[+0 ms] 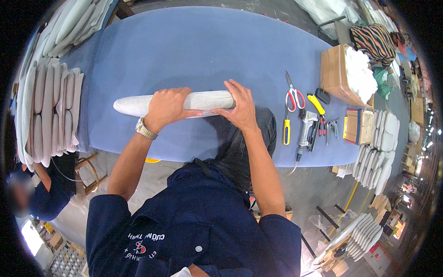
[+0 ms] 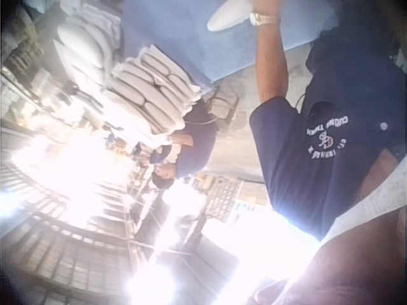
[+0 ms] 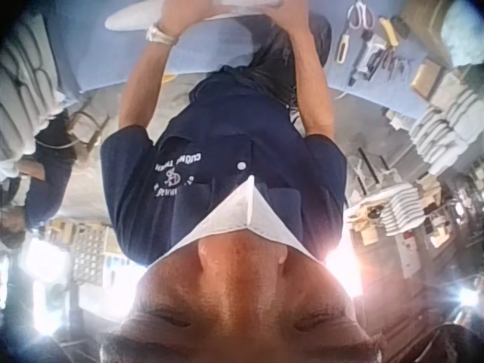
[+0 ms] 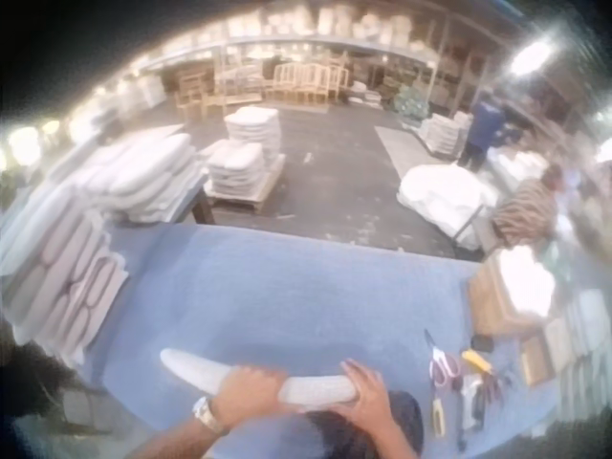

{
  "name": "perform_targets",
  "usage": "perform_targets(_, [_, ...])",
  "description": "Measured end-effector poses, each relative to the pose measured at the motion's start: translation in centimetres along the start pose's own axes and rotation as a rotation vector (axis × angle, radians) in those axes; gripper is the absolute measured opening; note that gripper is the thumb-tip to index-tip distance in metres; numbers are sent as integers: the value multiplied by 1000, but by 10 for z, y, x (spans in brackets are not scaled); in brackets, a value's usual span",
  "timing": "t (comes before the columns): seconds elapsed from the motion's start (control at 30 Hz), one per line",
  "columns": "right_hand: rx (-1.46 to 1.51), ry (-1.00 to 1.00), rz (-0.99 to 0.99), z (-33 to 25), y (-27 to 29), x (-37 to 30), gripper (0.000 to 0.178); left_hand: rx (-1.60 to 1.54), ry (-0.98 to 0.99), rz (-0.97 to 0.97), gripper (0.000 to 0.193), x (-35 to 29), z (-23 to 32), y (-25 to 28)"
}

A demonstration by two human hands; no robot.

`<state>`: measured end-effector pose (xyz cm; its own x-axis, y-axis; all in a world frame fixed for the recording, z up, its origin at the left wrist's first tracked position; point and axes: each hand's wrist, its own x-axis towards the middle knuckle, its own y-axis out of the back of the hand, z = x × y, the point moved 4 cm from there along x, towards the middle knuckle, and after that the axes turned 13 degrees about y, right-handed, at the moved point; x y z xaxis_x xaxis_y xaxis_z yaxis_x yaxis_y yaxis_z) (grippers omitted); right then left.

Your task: The person staples a white cushion cover, trims excess fabric with a utility knife, and folds the cushion. They then place the finished cushion on a stack of similar cushions.

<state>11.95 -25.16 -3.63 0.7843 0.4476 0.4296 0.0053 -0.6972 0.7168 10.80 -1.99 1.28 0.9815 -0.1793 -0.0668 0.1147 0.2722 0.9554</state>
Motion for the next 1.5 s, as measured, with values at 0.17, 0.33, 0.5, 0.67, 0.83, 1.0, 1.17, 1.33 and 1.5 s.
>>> perform_targets(0.17, [215, -171, -267, 11, 19, 3, 88, -1, 56, -57, 70, -10, 3, 1])
perform_targets(0.33, [199, -309, -564, 15, 28, 2, 86, -51, 8, 59, 73, -30, 8, -3])
perform_targets(0.5, [33, -81, -710, -2, 20, 19, 79, -44, 19, 13, 75, -35, 9, -4])
perform_targets(0.67, [120, 59, -548, -2, 6, 19, 74, -64, 7, 41, 74, -30, 6, -3])
perform_targets(0.83, [-91, 128, -371, -8, 12, 7, 79, -61, 12, 15, 73, -26, 6, 0])
perform_targets(1.0, [100, -218, -8, 6, 2, -21, 96, -26, 66, -47, 74, -14, 4, 1])
perform_targets(1.17, [46, -409, -93, 3, 14, -28, 102, -23, 50, -21, 75, -16, 8, 4])
perform_targets(1.33, [-120, -426, -137, 13, 40, -58, 87, -36, -22, 45, 75, -27, 7, -4])
perform_targets(1.5, [27, -427, 139, 22, 32, -83, 48, -23, -72, 19, 74, -24, 17, -5])
